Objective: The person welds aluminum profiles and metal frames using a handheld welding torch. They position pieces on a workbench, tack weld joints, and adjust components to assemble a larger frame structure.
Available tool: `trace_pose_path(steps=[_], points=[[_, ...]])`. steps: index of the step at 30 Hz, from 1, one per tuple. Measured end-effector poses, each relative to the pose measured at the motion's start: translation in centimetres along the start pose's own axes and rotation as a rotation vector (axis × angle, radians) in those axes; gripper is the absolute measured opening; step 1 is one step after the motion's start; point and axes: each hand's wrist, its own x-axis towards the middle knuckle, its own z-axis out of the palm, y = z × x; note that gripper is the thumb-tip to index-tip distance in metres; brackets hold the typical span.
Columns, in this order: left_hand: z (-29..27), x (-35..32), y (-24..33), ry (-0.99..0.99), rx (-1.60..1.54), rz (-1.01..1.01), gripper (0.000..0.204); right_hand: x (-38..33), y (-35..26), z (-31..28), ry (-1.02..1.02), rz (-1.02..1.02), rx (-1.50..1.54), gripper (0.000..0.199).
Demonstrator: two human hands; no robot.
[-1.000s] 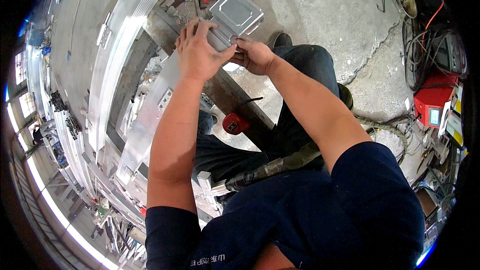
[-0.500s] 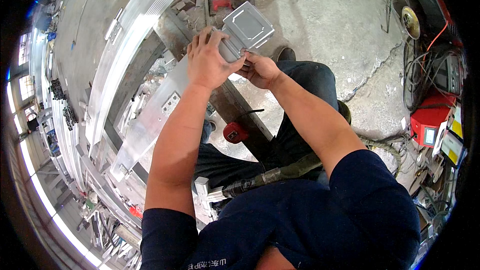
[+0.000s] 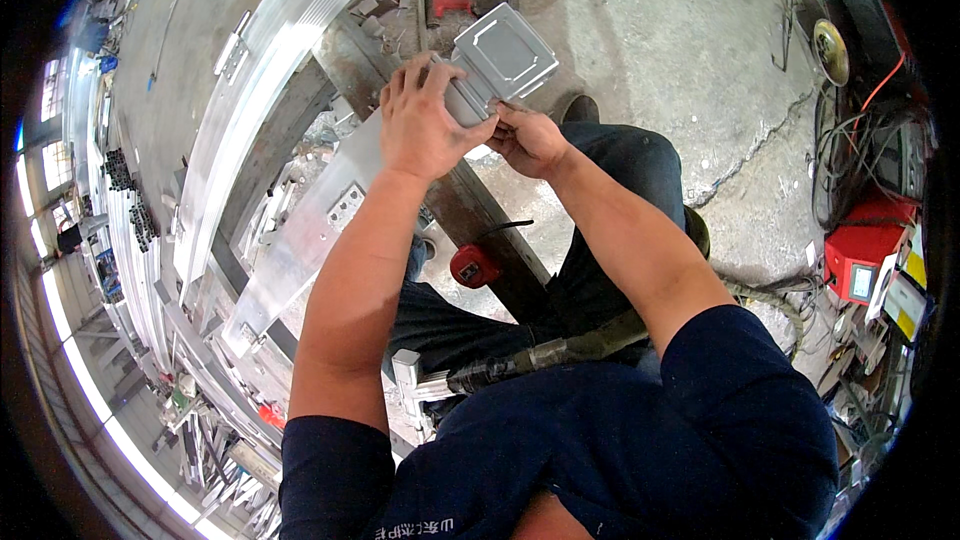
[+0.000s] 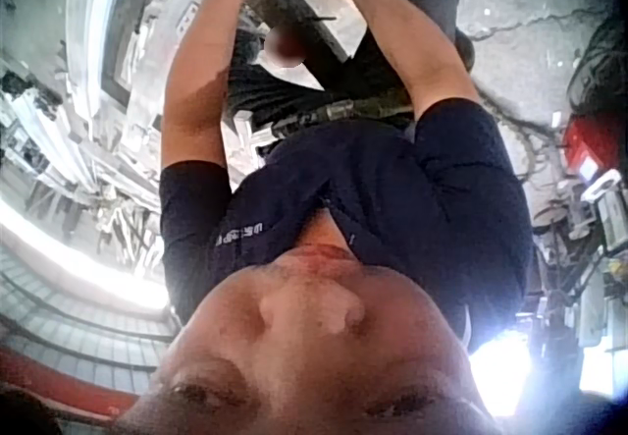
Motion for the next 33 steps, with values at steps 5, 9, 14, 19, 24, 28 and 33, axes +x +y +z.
trace_pose_path(steps=[5, 9, 14, 19, 24, 28, 33], points=[[-0.2, 0.1, 0.0, -0.047, 0.0, -0.007, 0.065, -0.1, -0.3, 0.7, 0.018, 0.031, 0.035, 0.031], [-0.2, 0.0, 0.0, -0.007, -0.025, -0.021, 0.064, -0.4, -0.3, 1.6, 0.028, 0.062, 0.068, 0.032], [-0.4, -0.2, 0.2, -0.055, -0.009, -0.031, 0.066, 0.0, 0.5, 1.3, 0.002, 0.055, 0.104, 0.035], [-0.3, -0.1, 0.1, -0.031, -0.03, -0.011, 0.064, -0.1, 0.6, 1.6, 0.077, 0.036, 0.045, 0.035], [0.1, -0.3, -0.1, -0.013, -0.037, -0.004, 0.061, -2.2, 0.8, -1.1, 0.423, 0.166, -0.399, 0.027], [0.9, -0.4, -1.2, 0.042, -0.026, 0.033, 0.065, -9.3, 2.0, 1.6, -0.007, 0.568, -1.307, 0.028], [0.0, -0.7, -0.6, -0.022, -0.023, -0.017, 0.073, -16.5, 9.8, 9.7, -1.059, 0.529, -1.661, 0.048]])
